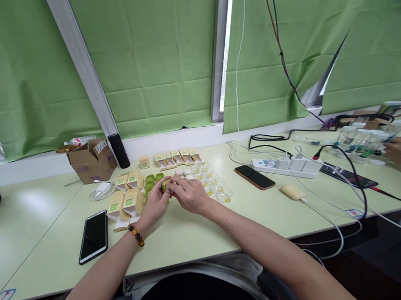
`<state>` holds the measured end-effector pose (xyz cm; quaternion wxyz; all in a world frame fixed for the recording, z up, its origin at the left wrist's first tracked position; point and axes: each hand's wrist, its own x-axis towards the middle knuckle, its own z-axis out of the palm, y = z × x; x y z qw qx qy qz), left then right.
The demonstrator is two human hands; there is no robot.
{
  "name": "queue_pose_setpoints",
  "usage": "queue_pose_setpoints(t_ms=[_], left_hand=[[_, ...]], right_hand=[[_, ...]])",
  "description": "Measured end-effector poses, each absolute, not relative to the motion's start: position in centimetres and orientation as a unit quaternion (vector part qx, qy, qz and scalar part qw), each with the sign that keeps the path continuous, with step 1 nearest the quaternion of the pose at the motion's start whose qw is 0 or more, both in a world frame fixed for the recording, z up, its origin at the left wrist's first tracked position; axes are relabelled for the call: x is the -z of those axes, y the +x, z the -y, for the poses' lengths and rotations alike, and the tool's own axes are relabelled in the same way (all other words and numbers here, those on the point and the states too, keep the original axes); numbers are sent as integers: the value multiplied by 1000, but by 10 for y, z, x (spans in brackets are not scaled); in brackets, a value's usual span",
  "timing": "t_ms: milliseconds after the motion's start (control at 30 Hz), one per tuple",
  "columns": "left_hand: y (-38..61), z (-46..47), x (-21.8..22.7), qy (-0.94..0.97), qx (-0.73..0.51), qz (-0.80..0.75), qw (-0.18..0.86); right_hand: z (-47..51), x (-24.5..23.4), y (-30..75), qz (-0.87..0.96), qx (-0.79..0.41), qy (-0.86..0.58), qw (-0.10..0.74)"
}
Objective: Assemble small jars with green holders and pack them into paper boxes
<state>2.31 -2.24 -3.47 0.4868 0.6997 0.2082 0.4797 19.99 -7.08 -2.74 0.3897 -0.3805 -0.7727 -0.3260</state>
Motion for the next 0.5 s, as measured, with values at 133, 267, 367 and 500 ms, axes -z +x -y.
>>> queue_pose_setpoints(t_ms=[133, 267, 367, 500], left_hand=[[25, 23, 34, 693, -497, -208, 479], [24, 26, 30, 691, -495, -203, 486], [25, 27, 29, 684, -500, -200, 492], [28, 28, 33, 671, -522, -200, 488]], right_hand=[[71, 29, 200, 781, 284, -374, 411], [70, 29, 201, 791, 224, -356, 445], [68, 29, 201, 797, 206, -352, 445], [68, 31, 199, 793, 231, -358, 435]])
